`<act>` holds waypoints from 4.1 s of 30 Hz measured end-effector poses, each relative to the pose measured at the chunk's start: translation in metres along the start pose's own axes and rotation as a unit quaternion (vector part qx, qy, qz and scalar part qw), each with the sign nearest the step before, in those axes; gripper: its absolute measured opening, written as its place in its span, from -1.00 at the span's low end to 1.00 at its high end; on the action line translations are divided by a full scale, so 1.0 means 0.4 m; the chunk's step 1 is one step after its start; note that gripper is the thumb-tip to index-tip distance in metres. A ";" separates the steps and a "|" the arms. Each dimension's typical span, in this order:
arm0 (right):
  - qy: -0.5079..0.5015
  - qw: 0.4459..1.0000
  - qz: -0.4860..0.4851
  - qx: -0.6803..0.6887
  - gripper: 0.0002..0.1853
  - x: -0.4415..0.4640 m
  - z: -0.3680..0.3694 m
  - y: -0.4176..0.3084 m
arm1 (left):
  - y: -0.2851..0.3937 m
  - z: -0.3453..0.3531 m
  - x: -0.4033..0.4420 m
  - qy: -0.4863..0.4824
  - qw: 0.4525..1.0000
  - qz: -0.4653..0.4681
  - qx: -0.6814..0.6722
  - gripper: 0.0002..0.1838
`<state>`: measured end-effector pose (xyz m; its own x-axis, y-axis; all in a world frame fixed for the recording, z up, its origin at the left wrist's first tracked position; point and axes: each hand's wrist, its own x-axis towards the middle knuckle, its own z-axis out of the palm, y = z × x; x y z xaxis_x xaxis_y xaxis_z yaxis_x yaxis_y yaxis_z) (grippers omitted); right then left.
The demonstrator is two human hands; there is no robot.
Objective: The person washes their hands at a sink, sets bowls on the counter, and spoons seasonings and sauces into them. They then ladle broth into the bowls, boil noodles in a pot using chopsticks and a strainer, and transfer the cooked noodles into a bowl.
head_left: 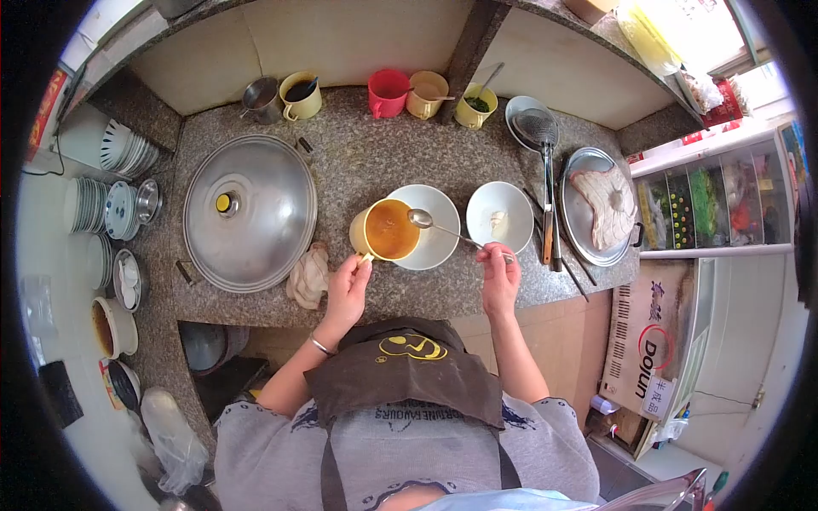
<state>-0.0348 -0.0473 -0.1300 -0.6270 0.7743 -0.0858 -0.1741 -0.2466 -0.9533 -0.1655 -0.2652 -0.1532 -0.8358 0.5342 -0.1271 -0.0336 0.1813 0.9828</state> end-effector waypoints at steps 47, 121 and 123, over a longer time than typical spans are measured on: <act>-0.070 0.975 -0.022 -0.209 -0.82 -0.030 0.033 -0.005 | 0.016 0.031 -0.031 -0.018 1.000 -0.012 0.009 -0.82; 0.087 0.980 -0.104 -0.149 -0.78 0.158 -0.440 -0.185 | 0.081 0.457 0.078 -0.107 0.991 -0.078 0.010 -0.79; 0.082 0.976 -0.119 -0.165 -0.78 0.155 -0.428 -0.201 | 0.087 0.457 0.075 -0.057 0.997 -0.052 -0.016 -0.80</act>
<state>0.0703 0.1204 -0.1084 -0.4647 0.8759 0.1298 -0.0284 0.1318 -0.9909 -0.0915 -0.0921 -0.1472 -0.7587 0.6052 -0.2411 -0.1358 0.2150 0.9671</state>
